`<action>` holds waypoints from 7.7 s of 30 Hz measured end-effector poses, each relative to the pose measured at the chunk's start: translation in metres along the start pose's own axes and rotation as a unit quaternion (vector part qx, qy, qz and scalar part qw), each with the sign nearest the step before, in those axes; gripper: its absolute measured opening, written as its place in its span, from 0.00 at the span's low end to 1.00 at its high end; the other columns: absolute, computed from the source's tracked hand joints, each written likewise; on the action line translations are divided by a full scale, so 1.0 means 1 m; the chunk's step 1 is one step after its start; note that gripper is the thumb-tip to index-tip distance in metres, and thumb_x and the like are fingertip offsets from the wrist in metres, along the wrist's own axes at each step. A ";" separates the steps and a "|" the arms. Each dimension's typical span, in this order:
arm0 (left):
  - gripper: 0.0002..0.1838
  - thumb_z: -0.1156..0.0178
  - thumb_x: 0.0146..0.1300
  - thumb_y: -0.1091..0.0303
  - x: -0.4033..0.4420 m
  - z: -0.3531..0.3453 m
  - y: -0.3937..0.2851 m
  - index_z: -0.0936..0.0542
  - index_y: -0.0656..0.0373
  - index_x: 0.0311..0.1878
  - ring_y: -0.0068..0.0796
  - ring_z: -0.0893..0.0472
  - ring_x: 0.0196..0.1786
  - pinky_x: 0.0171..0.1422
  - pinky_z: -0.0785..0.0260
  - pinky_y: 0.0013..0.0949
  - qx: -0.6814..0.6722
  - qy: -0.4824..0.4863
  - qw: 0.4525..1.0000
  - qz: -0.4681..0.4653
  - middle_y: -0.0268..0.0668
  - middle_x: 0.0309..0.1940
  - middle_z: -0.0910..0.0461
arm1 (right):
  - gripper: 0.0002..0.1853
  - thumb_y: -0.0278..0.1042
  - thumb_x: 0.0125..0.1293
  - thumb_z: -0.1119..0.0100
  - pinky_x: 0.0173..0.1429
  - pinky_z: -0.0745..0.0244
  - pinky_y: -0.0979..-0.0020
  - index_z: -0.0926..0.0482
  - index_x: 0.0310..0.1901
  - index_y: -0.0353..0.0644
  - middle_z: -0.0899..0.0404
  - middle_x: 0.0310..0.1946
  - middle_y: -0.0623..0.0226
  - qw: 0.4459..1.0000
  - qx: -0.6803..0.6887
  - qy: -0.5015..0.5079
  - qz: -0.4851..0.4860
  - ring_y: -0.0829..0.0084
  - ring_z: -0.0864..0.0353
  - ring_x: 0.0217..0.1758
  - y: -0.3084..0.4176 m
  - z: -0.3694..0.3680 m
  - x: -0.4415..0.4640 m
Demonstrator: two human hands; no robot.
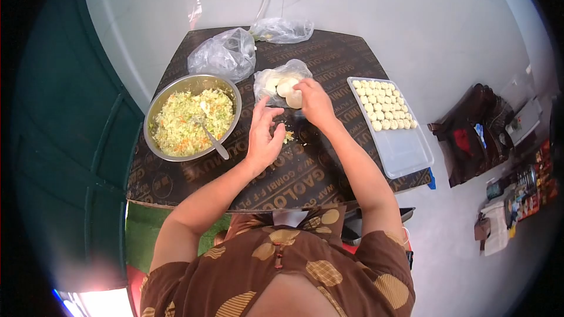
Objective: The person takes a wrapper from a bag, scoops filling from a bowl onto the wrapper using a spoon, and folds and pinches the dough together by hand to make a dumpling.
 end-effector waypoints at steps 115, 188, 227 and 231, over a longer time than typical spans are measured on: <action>0.07 0.48 0.71 0.74 0.005 0.002 0.021 0.25 0.68 0.45 0.23 0.17 0.35 0.37 0.22 0.26 -0.272 0.031 0.934 0.230 0.39 0.34 0.18 | 0.05 0.27 0.66 0.41 0.33 0.32 0.74 0.26 0.35 0.35 0.27 0.30 0.68 0.885 0.436 0.059 -0.153 0.79 0.29 0.28 0.045 -0.005 -0.045; 0.07 0.47 0.70 0.74 0.008 0.004 0.014 0.29 0.70 0.45 0.36 0.14 0.34 0.35 0.18 0.30 -0.305 0.092 0.889 0.328 0.49 0.37 0.19 | 0.07 0.31 0.66 0.40 0.34 0.31 0.75 0.24 0.36 0.35 0.24 0.25 0.73 0.892 0.394 0.120 -0.184 0.84 0.31 0.29 0.027 -0.008 -0.049; 0.08 0.47 0.70 0.73 0.009 0.008 0.018 0.24 0.69 0.43 0.30 0.16 0.37 0.38 0.17 0.33 -0.281 0.055 0.905 0.314 0.43 0.37 0.18 | 0.08 0.31 0.66 0.39 0.36 0.28 0.73 0.21 0.37 0.34 0.21 0.25 0.66 0.903 0.365 0.092 -0.205 0.81 0.27 0.29 0.024 -0.003 -0.050; 0.07 0.44 0.68 0.73 0.009 0.006 0.014 0.25 0.69 0.42 0.31 0.16 0.38 0.39 0.17 0.33 -0.321 0.077 0.881 0.340 0.42 0.36 0.18 | 0.07 0.31 0.67 0.40 0.37 0.29 0.74 0.22 0.38 0.34 0.21 0.26 0.68 0.891 0.392 0.104 -0.202 0.81 0.27 0.30 0.022 -0.007 -0.051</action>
Point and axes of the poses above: each hand's wrist, its own x-axis towards the middle knuckle, its own z-axis out of the back of the hand, y = z × x, the point moved 2 cm from there along x, towards the middle knuckle
